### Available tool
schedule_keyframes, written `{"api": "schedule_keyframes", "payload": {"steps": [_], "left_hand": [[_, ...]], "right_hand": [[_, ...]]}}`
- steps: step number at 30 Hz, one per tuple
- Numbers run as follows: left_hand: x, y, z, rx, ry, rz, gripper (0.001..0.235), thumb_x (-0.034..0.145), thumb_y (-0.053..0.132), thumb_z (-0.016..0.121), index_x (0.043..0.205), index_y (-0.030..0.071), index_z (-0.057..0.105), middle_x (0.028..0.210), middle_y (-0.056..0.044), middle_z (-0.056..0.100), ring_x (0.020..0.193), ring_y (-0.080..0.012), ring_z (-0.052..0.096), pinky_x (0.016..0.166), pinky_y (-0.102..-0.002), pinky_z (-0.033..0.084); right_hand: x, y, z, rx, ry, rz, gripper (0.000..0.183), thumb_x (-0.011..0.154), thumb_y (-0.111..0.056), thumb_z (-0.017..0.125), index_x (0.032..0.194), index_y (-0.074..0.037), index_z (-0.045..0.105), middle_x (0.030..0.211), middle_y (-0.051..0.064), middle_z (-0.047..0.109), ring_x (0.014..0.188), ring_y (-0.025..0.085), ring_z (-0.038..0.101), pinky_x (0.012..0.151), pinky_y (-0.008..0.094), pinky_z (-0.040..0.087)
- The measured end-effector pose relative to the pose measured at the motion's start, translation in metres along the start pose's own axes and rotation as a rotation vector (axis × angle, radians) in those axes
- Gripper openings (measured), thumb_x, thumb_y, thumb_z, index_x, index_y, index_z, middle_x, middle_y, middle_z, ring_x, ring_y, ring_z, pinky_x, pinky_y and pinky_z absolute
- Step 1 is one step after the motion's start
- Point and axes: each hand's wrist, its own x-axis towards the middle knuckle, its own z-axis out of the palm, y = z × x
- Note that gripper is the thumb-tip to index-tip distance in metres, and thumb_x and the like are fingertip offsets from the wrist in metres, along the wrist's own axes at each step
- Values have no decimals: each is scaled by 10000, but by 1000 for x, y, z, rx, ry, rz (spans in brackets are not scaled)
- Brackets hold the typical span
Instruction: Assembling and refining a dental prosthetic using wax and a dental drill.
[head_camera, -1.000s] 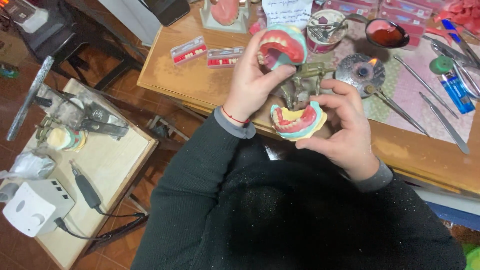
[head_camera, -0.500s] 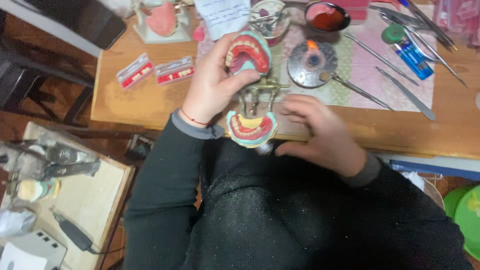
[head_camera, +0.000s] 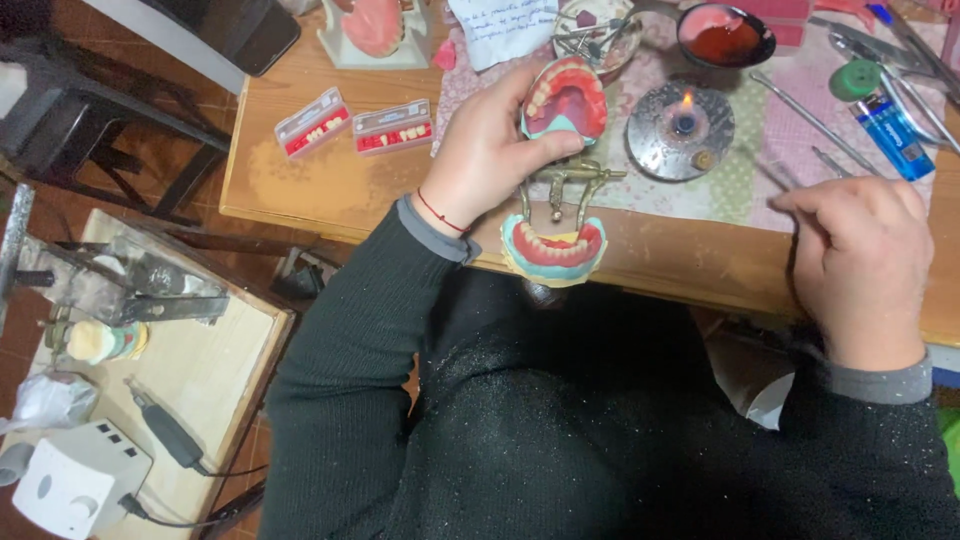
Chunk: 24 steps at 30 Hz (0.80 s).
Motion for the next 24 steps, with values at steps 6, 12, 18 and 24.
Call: {"api": "schedule_keyframes", "payload": {"steps": [6,12,18,24], "left_hand": [[-5,-6,-1,-79,-10,-58,515,885,178,863,1306,4,622,1129,-78,774,1037,-153,745,940,-304,607],[-4,-19,0,-273,-37,-52,581,907,93,849,1399,-7,556,1235,-54,722,1129,-123,682,1015,-300,586],[-5,-23,1,-431,-72,-112,595,918,45,828,1429,-7,526,1248,-47,699,1150,-120,676,1040,-300,589],[-7,-28,5,-436,-78,-76,596,933,5,817,1432,-13,492,1258,-52,669,1167,-122,653,1069,-298,559]], "right_hand": [[40,-51,-30,267,67,121,389,895,-5,828,1223,120,660,1178,226,718,1053,300,721,906,401,589],[16,-42,27,1004,329,314,78,1215,9,686,1195,81,664,1034,203,727,937,224,749,813,335,622],[46,-55,50,1656,378,590,196,1173,-68,598,1307,71,631,1073,233,719,831,227,697,752,314,593],[39,-43,57,1708,362,613,323,1231,-238,469,1182,53,599,1015,200,673,856,240,671,770,347,584]]}}
